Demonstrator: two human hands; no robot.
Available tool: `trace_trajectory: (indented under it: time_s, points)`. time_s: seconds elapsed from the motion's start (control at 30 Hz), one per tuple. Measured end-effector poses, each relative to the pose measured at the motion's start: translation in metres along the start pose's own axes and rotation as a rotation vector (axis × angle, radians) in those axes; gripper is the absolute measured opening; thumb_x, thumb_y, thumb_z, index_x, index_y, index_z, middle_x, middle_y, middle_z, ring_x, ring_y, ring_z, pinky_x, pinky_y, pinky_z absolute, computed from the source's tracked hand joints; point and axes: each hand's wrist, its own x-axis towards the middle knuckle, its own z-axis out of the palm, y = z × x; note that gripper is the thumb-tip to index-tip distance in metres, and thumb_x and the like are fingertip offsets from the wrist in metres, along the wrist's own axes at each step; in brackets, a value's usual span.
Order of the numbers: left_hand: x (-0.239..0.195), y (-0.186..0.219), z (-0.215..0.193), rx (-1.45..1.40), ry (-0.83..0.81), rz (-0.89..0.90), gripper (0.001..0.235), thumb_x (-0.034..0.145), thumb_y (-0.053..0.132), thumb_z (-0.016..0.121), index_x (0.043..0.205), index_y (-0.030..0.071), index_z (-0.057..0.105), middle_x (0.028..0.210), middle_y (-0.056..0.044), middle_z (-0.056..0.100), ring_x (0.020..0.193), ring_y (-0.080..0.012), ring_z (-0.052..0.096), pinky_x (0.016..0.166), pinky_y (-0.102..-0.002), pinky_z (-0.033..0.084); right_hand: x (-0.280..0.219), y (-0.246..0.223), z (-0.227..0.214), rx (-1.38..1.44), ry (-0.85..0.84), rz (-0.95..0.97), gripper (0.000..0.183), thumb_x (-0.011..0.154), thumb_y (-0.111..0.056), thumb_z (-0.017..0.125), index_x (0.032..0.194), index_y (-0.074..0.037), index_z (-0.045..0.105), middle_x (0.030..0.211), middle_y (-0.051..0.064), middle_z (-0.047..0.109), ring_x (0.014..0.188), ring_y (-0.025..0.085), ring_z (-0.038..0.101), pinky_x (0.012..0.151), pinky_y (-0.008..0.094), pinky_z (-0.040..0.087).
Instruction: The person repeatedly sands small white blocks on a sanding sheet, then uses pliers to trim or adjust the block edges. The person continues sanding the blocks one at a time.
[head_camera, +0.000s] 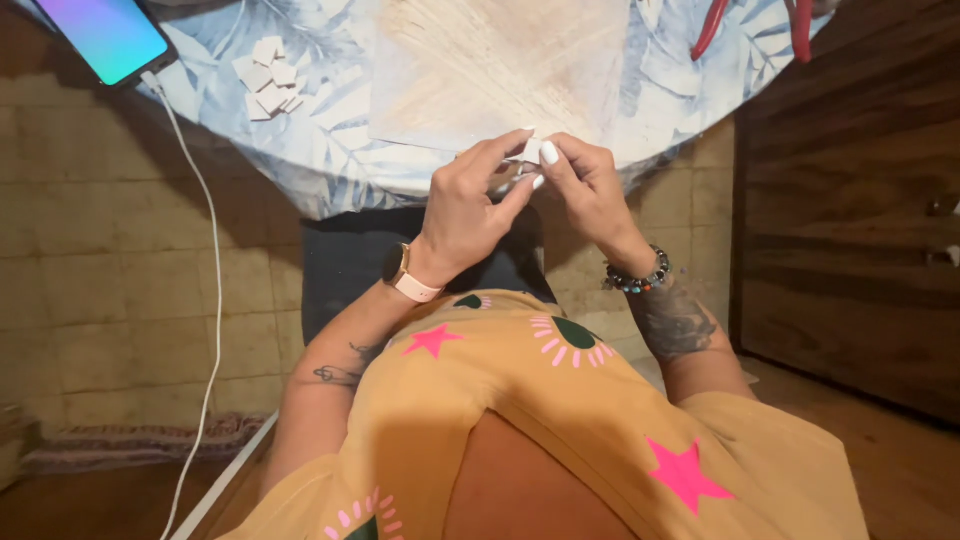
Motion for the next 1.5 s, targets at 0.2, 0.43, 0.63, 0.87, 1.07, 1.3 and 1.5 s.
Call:
trace_trajectory:
  time_s: [0.2, 0.43, 0.63, 0.87, 1.07, 1.3, 1.5]
  points:
    - [0.002, -0.004, 0.002, -0.034, 0.039, -0.009, 0.029, 0.074, 0.006, 0.067, 0.101, 0.004, 0.058, 0.087, -0.01, 0.062, 0.08, -0.0225, 0.063, 0.061, -0.024, 0.054, -0.007, 0.022, -0.004, 0.14, -0.032, 0.039, 0.026, 0.091, -0.016, 0.04, 0.071, -0.005, 0.052, 0.046, -0.003, 0.034, 0.047, 0.004, 0.031, 0.046, 0.017, 0.03]
    - [0.005, 0.006, -0.004, 0.005, 0.001, 0.013, 0.027, 0.077, 0.007, 0.065, 0.103, 0.007, 0.059, 0.09, -0.01, 0.063, 0.083, -0.0242, 0.062, 0.065, -0.029, 0.053, -0.008, 0.031, -0.013, 0.191, -0.068, 0.043, 0.032, 0.094, -0.019, 0.036, 0.067, -0.006, 0.047, 0.047, -0.002, 0.032, 0.045, 0.006, 0.034, 0.046, 0.017, 0.032]
    - [0.007, 0.011, -0.006, -0.033, -0.072, -0.02, 0.027, 0.078, 0.009, 0.063, 0.105, 0.01, 0.059, 0.096, -0.009, 0.062, 0.088, -0.026, 0.061, 0.07, -0.032, 0.051, 0.003, 0.021, -0.026, -0.025, -0.209, -0.045, 0.031, 0.092, -0.02, 0.041, 0.068, -0.004, 0.05, 0.045, 0.003, 0.04, 0.046, 0.009, 0.036, 0.045, 0.022, 0.034]
    - [0.0, 0.006, -0.01, 0.063, -0.1, 0.018, 0.039, 0.076, 0.013, 0.066, 0.112, 0.005, 0.053, 0.105, -0.016, 0.058, 0.099, -0.0305, 0.056, 0.082, -0.038, 0.046, 0.006, 0.004, -0.026, -0.086, -0.276, -0.02, 0.022, 0.088, -0.017, 0.051, 0.07, -0.004, 0.054, 0.047, 0.003, 0.048, 0.045, 0.008, 0.043, 0.044, 0.02, 0.036]
    - [-0.003, 0.003, -0.017, 0.62, -0.197, 0.204, 0.05, 0.073, 0.03, 0.069, 0.113, 0.004, 0.054, 0.114, -0.016, 0.052, 0.109, -0.034, 0.046, 0.095, -0.051, 0.022, 0.009, 0.034, -0.042, -0.643, -0.168, -0.285, 0.007, 0.081, -0.006, 0.053, 0.075, -0.003, 0.05, 0.061, 0.011, 0.045, 0.054, 0.032, 0.051, 0.048, 0.035, 0.042]
    - [-0.005, -0.015, -0.021, 0.718, -0.304, 0.166, 0.059, 0.069, 0.047, 0.065, 0.114, 0.01, 0.055, 0.119, -0.012, 0.051, 0.114, -0.0318, 0.044, 0.1, -0.056, 0.007, 0.014, 0.066, -0.044, -1.244, -0.149, -0.36, 0.005, 0.078, -0.015, 0.047, 0.075, -0.012, 0.046, 0.066, 0.004, 0.041, 0.055, 0.026, 0.052, 0.046, 0.035, 0.044]
    - [-0.006, -0.013, -0.024, 0.788, -0.348, 0.208, 0.056, 0.074, 0.046, 0.062, 0.115, 0.01, 0.052, 0.118, -0.011, 0.049, 0.114, -0.0316, 0.041, 0.099, -0.054, 0.015, 0.134, 0.074, 0.021, -1.116, -0.324, -0.368, 0.014, 0.077, -0.008, 0.042, 0.067, -0.008, 0.032, 0.064, 0.005, 0.033, 0.049, 0.018, 0.024, 0.041, 0.032, 0.021]
